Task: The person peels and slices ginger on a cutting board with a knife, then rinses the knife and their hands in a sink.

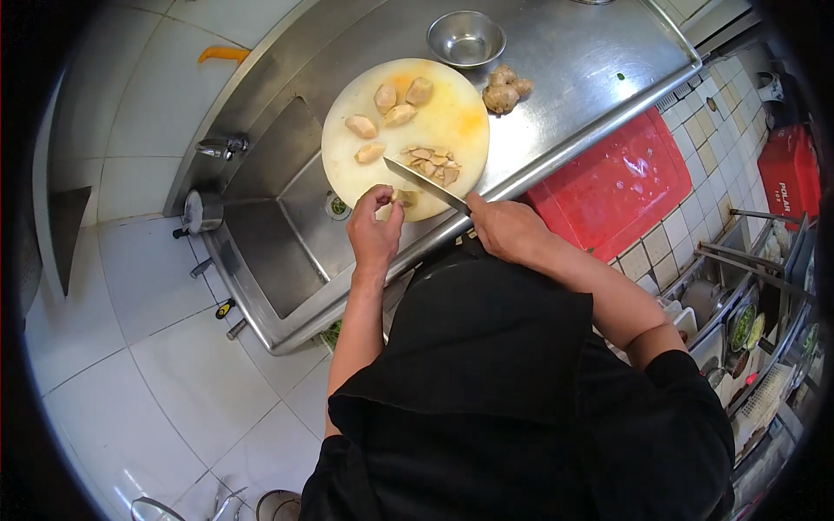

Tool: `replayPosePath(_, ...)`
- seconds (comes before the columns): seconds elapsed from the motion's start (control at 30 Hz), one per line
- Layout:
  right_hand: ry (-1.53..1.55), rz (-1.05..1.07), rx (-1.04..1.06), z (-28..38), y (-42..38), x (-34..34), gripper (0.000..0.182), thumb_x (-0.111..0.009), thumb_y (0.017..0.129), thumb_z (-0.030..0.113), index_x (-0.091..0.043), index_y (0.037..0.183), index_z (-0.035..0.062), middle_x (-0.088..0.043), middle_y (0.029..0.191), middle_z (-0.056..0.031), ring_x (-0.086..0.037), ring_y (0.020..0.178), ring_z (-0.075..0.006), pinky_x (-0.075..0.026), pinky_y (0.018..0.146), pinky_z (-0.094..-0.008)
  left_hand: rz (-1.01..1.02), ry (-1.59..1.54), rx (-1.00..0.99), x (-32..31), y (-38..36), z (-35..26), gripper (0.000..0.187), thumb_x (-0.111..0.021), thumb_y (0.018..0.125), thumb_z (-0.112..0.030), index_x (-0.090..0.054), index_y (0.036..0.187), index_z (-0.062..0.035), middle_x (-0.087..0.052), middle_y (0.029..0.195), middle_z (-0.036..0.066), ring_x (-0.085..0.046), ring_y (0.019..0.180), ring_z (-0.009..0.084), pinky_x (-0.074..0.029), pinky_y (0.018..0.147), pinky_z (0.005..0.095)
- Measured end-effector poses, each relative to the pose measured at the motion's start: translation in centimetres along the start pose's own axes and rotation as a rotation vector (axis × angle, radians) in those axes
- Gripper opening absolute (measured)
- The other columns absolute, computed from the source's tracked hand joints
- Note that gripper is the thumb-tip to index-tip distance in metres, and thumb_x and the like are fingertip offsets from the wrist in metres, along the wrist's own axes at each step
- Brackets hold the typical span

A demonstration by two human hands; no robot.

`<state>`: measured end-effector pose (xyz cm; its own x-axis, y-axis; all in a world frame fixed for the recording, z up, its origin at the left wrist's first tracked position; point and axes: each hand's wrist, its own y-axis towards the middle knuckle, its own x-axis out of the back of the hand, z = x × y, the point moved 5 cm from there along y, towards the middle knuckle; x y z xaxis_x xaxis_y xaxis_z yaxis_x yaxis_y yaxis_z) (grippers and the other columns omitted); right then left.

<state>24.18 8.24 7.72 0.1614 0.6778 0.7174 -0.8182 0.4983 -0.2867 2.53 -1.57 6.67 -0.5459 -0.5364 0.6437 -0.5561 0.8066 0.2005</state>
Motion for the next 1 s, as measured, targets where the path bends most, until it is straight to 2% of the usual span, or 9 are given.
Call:
replayPosePath(0.07,0.024,-0.025,0.015,0.3,-0.1,0.6,0.020,-0.050,0.100,0.015,-0.047,0.112,-0.0014,-0.065,0.073,-0.0241,-0.066,0.073,-0.0467,-0.050,0.067,-0.0595,-0.023,-0.068,0.053,0.2,-0.1,0.4,0.025,-0.078,0.083,-0.005,-0.070,0.107,-0.0017,-0.075,0.099,0.011,-0.074,0.090,0.0195,-0.058,0.084,0.0323)
replayPosePath(0.33,-0.035,0.014,0.087,1.4,-0.1,1.1,0.021,-0.053,0.097,0.014,-0.046,0.110,-0.0009,-0.066,0.073,-0.0238,-0.067,0.072,-0.0455,-0.051,0.066,-0.0581,-0.026,-0.092,0.048,-0.5,0.3,0.8,0.025,-0.079,0.083,-0.004,-0.070,0.107,-0.0006,-0.075,0.097,0.011,-0.074,0.090,0.0189,-0.058,0.085,0.0317)
replayPosePath(0.7,-0.097,0.059,0.063,0.5,0.6,0.7,0.020,-0.053,0.097,0.013,-0.048,0.110,-0.0007,-0.069,0.078,-0.0232,-0.069,0.077,-0.0440,-0.054,0.067,-0.0558,-0.028,-0.139,0.067,-0.7,1.0,1.0,0.025,-0.078,0.083,-0.003,-0.071,0.107,-0.0008,-0.075,0.096,0.011,-0.073,0.087,0.0178,-0.059,0.084,0.0310)
replayPosePath(1.0,-0.157,0.070,0.057,-0.1,0.5,1.3,0.023,-0.054,0.095,0.012,-0.051,0.115,-0.0003,-0.070,0.081,-0.0222,-0.071,0.080,-0.0415,-0.054,0.071,-0.0546,-0.050,-0.104,0.001,-0.9,0.5,0.6,0.026,-0.077,0.082,-0.003,-0.071,0.107,-0.0015,-0.075,0.104,0.011,-0.072,0.092,0.0187,-0.058,0.088,0.0321)
